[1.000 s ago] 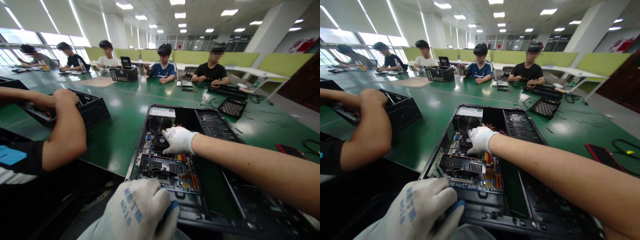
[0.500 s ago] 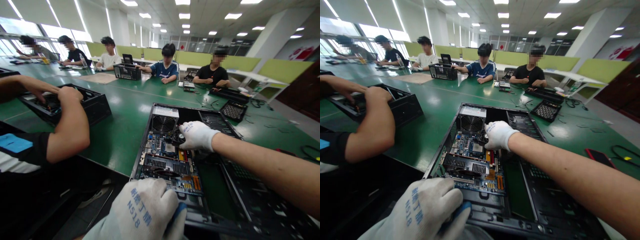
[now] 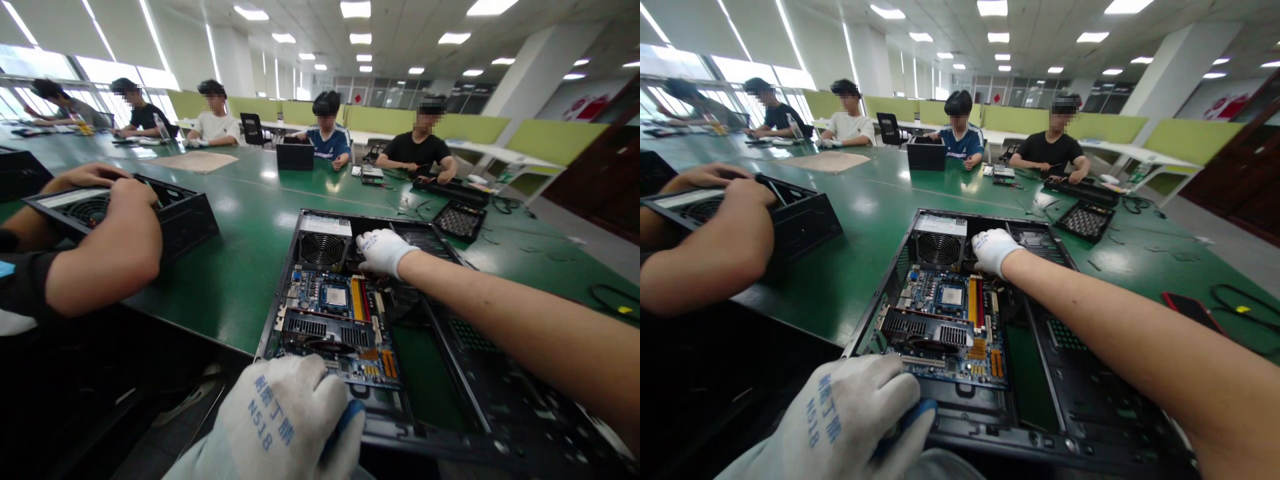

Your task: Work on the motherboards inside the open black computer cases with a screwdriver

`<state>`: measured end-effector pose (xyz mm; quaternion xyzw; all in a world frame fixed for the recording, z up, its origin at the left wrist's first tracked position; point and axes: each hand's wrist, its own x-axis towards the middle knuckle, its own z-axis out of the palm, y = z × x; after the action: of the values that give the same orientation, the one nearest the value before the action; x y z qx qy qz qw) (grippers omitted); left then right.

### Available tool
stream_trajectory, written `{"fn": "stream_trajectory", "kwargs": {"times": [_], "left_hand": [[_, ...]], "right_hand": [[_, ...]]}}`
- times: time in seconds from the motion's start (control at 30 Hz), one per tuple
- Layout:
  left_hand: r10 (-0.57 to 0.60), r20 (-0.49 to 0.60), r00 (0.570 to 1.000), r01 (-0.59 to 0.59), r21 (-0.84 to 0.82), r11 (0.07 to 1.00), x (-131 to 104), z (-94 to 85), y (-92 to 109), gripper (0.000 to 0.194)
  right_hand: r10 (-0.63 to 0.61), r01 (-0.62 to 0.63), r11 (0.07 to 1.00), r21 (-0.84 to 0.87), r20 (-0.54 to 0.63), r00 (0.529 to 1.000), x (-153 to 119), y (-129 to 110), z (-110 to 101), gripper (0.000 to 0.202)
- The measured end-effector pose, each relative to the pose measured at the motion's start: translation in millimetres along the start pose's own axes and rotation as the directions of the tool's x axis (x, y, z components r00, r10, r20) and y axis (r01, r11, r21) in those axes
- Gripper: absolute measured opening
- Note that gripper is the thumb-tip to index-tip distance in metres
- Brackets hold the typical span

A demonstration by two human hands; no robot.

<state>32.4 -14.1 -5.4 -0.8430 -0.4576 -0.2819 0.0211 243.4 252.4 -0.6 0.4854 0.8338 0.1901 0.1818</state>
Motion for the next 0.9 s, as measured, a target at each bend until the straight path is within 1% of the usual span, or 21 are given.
{"fn": "stream_trajectory", "kwargs": {"times": [0.1,0.2,0.4,0.57,0.63,0.73,0.8,0.9], "left_hand": [[0.021,0.014,1.0,-0.021,0.006,1.0,1,1.4,-1,0.02],[0.042,0.05,0.998,-0.042,0.006,0.999,3,1.6,-2,0.021],[0.046,0.045,0.998,-0.047,0.002,0.999,6,-2.1,-1,0.024],[0.051,0.059,0.997,-0.051,-0.008,0.999,5,-2.4,-1,0.023],[0.03,0.067,0.997,-0.03,-0.01,1.0,5,-2.0,0,0.022],[-0.018,0.065,0.998,0.019,-0.026,0.999,5,-3.0,1,0.019],[-0.04,0.071,0.997,0.043,-0.047,0.998,6,-5.4,0,0.015],[-0.018,0.078,0.997,0.026,-0.105,0.994,14,-10.7,-3,0.01]], "right_hand": [[-0.008,0.008,1.0,0.003,0.009,1.0,5,2,4,0.061],[-0.011,0.011,1.0,-0.003,-0.008,1.0,1,4,2,0.064],[-0.012,0.012,1.0,0.005,-0.04,0.999,-18,9,-3,0.06],[-0.026,0.029,0.999,0.04,-0.095,0.995,-37,18,-8,0.063],[-0.042,0.055,0.994,0.095,-0.137,0.99,-47,25,-11,0.066],[-0.052,0.106,0.964,0.245,-0.217,0.975,-68,39,-10,0.07],[-0.023,0.117,0.922,0.37,-0.247,0.969,-84,50,-5,0.072],[0.038,0.118,0.839,0.531,-0.273,0.961,-107,62,8,0.07]]}}
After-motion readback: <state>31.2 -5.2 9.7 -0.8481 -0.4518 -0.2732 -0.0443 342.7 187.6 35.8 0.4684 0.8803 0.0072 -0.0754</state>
